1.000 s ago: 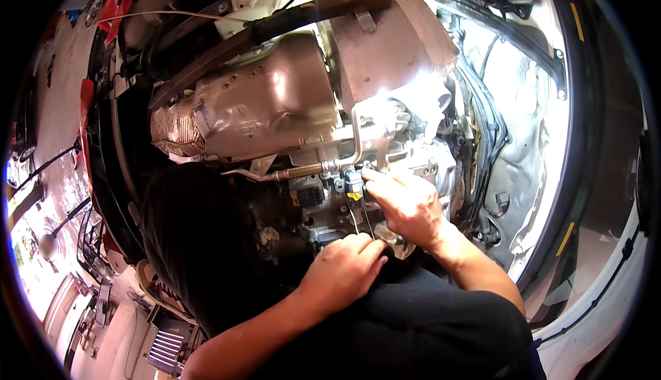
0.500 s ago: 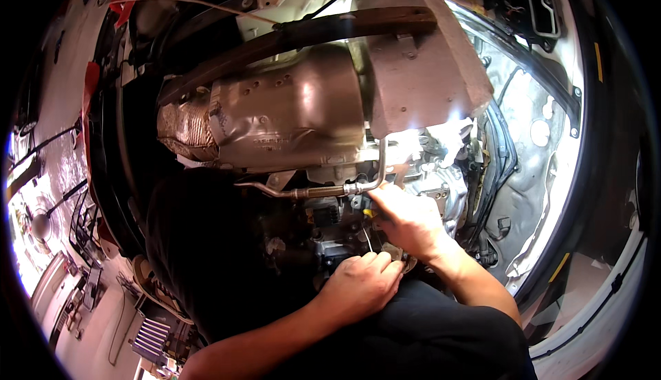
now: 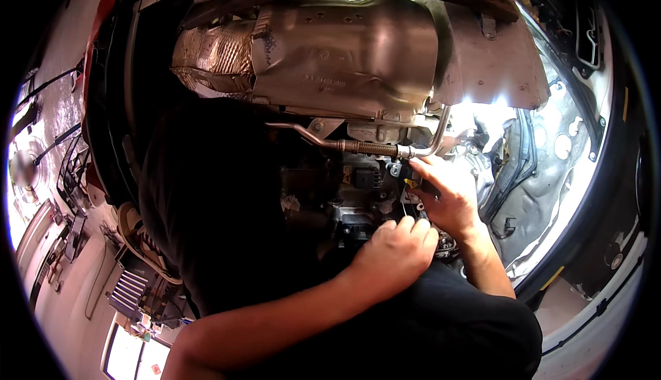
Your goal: The person works on an engine by connecting electrical wires, securing components by hand, and using a long metal bar to apply leverage or reach a specific part.
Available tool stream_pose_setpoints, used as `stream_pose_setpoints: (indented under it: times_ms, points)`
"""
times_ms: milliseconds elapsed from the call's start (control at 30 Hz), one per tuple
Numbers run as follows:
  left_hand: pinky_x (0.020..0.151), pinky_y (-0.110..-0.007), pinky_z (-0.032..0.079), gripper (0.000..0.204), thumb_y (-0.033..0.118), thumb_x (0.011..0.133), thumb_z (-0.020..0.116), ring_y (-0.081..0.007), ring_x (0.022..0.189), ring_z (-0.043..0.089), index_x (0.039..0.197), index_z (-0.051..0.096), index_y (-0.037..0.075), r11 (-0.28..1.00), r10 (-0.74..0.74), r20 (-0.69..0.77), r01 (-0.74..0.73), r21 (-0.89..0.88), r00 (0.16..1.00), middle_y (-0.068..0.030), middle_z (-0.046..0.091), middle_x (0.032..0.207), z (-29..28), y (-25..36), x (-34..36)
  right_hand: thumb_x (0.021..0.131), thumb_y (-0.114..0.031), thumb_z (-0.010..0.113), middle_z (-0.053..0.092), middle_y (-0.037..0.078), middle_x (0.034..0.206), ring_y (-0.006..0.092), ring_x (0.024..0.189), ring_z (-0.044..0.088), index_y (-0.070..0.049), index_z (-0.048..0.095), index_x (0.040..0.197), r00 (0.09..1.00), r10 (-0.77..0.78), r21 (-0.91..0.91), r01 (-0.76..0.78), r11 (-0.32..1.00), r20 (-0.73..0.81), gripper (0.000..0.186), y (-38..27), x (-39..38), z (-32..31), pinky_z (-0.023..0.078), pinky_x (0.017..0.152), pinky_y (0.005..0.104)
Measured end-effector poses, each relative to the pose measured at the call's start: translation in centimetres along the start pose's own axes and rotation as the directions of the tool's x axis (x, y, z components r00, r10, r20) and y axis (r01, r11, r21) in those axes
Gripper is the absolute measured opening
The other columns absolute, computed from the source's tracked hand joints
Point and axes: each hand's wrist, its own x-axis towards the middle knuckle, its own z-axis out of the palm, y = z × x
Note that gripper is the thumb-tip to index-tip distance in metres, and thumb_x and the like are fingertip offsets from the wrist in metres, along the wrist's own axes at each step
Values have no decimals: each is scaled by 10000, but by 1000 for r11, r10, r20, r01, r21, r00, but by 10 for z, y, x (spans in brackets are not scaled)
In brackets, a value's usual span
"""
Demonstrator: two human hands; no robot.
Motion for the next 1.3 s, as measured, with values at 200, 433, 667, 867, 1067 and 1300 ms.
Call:
stream_pose_setpoints:
  times_ms: [200, 433, 667, 867, 1067, 1300]
  points:
    - [714, -330, 468, 166, 229, 918, 567, -199, 772, 596, 886, 573, 66, 986, -4, -28, -1, -164, 1000, -63, 571, 814, -3, -4, 4, 641, 30, 724, 649, 165, 1193, 313, 1038, 665, -67, 644, 1179, 999, -42, -52, 42, 998, 5, 552, 2, -5, 1, 557, 830, 349]
    - [696, -345, 472, 161, 221, 909, 585, -206, 761, 595, 870, 558, 67, 977, -34, -58, 21, -212, 998, -69, 567, 801, -5, 2, 15, 666, -46, 792, 658, 148, 1173, 303, 1061, 656, -75, 633, 1182, 1000, 10, -11, -10, 1000, 10, 541, 4, -1, 1, 544, 869, 361]
    - [678, -357, 465, 137, 181, 886, 608, -226, 744, 577, 872, 554, 56, 963, -143, -274, 70, -260, 951, -78, 552, 794, -11, -3, 29, 697, -34, 795, 655, 151, 1149, 310, 956, 669, -56, 646, 1150, 996, 50, 139, -39, 989, -73, 478, 9, -3, -5, 532, 839, 357]
    - [686, -364, 446, 167, 165, 787, 646, -244, 719, 550, 863, 548, 54, 960, -163, -244, 96, -262, 956, -86, 537, 761, -17, -6, 23, 736, 82, 701, 614, 218, 1181, 229, 849, 673, 7, 600, 1220, 989, 43, 91, -30, 995, -139, 500, -5, -19, -16, 541, 738, 316]
    - [708, -364, 421, 121, 151, 777, 610, -231, 683, 514, 791, 519, 74, 996, -88, -89, 86, -27, 992, -74, 522, 710, -17, 1, 7, 775, 61, 703, 654, 165, 1066, 199, 706, 646, 11, 624, 1182, 942, 225, 67, -215, 974, -247, 417, -12, -19, -1, 529, 612, 290]
    - [760, -322, 443, 59, 93, 783, 572, -199, 720, 506, 804, 519, 79, 975, -28, -86, 46, 215, 996, -55, 477, 718, -40, -9, -1, 795, 8, 712, 649, 44, 777, 103, 589, 606, -12, 634, 1015, 809, 460, 368, -329, 870, -366, 234, -10, -8, 10, 488, 527, 247]
